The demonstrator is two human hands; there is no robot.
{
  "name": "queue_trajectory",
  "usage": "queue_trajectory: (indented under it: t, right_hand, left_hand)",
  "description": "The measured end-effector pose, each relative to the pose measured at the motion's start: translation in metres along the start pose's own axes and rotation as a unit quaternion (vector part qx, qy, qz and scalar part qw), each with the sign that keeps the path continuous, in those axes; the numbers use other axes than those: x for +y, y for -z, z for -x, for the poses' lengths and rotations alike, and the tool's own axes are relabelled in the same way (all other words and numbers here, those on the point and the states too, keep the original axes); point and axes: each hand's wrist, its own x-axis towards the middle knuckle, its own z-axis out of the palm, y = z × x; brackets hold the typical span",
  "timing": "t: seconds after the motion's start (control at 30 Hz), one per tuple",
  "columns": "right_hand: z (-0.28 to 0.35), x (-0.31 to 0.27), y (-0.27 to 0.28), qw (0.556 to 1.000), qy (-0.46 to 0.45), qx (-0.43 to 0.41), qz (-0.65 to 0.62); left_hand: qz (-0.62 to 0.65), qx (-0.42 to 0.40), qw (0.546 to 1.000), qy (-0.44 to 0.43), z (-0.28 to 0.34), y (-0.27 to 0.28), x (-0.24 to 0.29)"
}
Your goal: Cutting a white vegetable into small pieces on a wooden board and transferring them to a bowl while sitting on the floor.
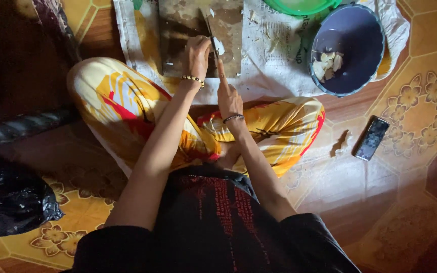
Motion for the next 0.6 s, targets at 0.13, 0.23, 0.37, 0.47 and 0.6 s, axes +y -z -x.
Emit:
queue_trajectory:
  t: [0.13, 0.23, 0.37, 0.47, 0.6]
  right_hand:
    - [0.014, 0.001, 0.004, 0.999, 0.004, 0.033, 0.022]
    - [0.023, 0.001, 0.008, 0.999, 0.019, 0.036, 0.027]
    - [0.028, -0.001, 0.02, 0.998, 0.055, 0.034, -0.004]
    - [0.022, 0.004, 0.015, 0.997, 0.061, 0.019, -0.033]
    - [0.003, 0.003, -0.003, 0.997, 0.024, -0.025, -0.062]
  left_hand:
    - [0.017, 0.015, 1.0, -0.001, 0.004, -0.001, 0.0]
    - [0.002, 0.008, 1.0, -0.003, 0.002, 0.003, 0.003]
    - [-0.015, 0.005, 1.0, 0.003, 0.001, -0.002, 0.0]
    - [0.002, 0.01, 1.0, 0.007, 0.002, -0.003, 0.0]
    - [0.077, 0.041, 0.996, -0.004, 0.0, -0.022, -0.012]
